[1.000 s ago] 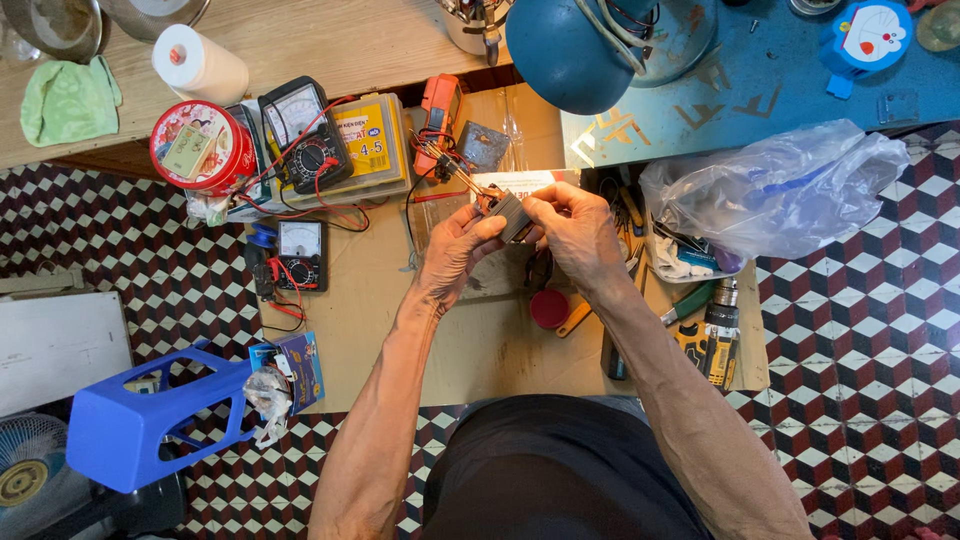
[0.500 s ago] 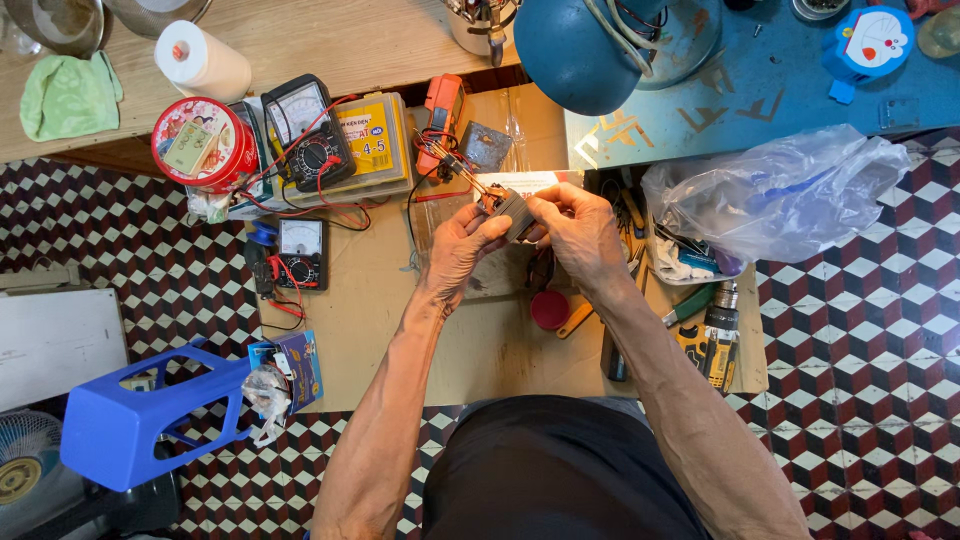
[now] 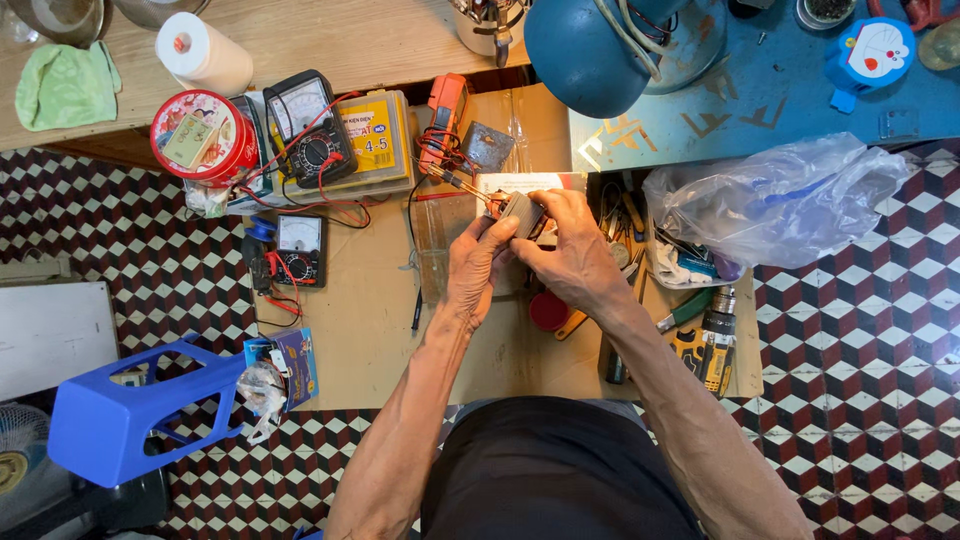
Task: The person assembles a small electronic component, likely a motor or transformer, by hand. They repeatedly insert and adjust small metal laminations into the copper coil assembly, checking fit and alignment throughout the process.
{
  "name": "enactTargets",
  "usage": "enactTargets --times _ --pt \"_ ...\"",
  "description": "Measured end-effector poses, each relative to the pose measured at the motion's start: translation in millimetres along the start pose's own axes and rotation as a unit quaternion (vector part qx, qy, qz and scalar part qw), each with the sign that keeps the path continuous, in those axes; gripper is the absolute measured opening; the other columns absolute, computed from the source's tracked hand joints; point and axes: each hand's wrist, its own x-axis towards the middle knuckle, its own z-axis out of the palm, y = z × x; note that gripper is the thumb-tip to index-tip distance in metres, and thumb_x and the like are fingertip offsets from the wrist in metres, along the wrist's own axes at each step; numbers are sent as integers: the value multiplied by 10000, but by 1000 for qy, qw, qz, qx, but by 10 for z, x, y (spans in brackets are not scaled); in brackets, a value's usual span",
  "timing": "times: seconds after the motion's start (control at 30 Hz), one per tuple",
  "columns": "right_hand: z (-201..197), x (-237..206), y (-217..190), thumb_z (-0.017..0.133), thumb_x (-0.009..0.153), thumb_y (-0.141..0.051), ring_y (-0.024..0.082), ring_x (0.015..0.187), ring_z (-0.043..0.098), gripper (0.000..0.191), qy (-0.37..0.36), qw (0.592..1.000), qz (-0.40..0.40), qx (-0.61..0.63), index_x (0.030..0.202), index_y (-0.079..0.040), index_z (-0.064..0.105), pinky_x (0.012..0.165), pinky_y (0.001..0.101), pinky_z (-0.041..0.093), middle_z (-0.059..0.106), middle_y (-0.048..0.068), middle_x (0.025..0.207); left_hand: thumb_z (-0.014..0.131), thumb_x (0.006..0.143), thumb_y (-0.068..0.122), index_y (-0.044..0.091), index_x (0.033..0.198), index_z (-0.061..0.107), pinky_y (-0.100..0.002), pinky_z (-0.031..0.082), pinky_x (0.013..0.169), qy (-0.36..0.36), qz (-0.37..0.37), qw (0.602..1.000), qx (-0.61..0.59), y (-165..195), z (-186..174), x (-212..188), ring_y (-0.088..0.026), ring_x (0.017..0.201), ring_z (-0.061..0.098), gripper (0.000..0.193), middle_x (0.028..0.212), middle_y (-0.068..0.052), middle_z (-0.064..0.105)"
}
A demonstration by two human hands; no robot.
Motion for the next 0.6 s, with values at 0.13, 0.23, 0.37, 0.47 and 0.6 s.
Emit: enactTargets --times 0.13,0.23,0.37,0.47,0.6 --pt "17 -3 -23 772 829 -202 379 1150 591 620 22 996 -50 -68 1353 20 524 984 451 500 581 228 1231 776 881 227 41 1279 623 -262 546 868 9 13 999 -28 -50 99 -49 -113 986 664 465 1143 -26 692" --pt "51 -15 -44 752 816 -158 385 1091 599 620 15 996 -39 -83 1357 33 519 939 459 495 585 234 1199 779 902 216 15 1309 604 -267 534 898 8 22 999 -38 -59 156 -84 -118 1008 649 487 1172 -51 676" --pt "81 -29 -49 732 829 -96 392 1061 617 534 52 990 -68 -111 1319 18 550 925 464 515 616 222 1160 768 911 220 0 1339 576 -288 544 961 10 26 999 -41 -78 220 -157 -137 1048 644 518 1201 -76 657" --pt "79 -38 -35 740 831 -83 398 1041 632 506 62 987 -87 -118 1288 28 555 904 463 527 626 227 1136 764 903 216 13 1346 558 -287 540 985 11 20 999 -32 -49 238 -197 -137 1085 649 529 1218 -71 654" --pt "74 -47 -31 766 826 -92 394 1040 645 507 67 986 -95 -119 1273 39 567 902 457 536 636 227 1126 760 910 222 39 1370 550 -299 533 996 -13 24 1000 -13 37 240 -208 -131 1104 633 538 1228 -49 646"
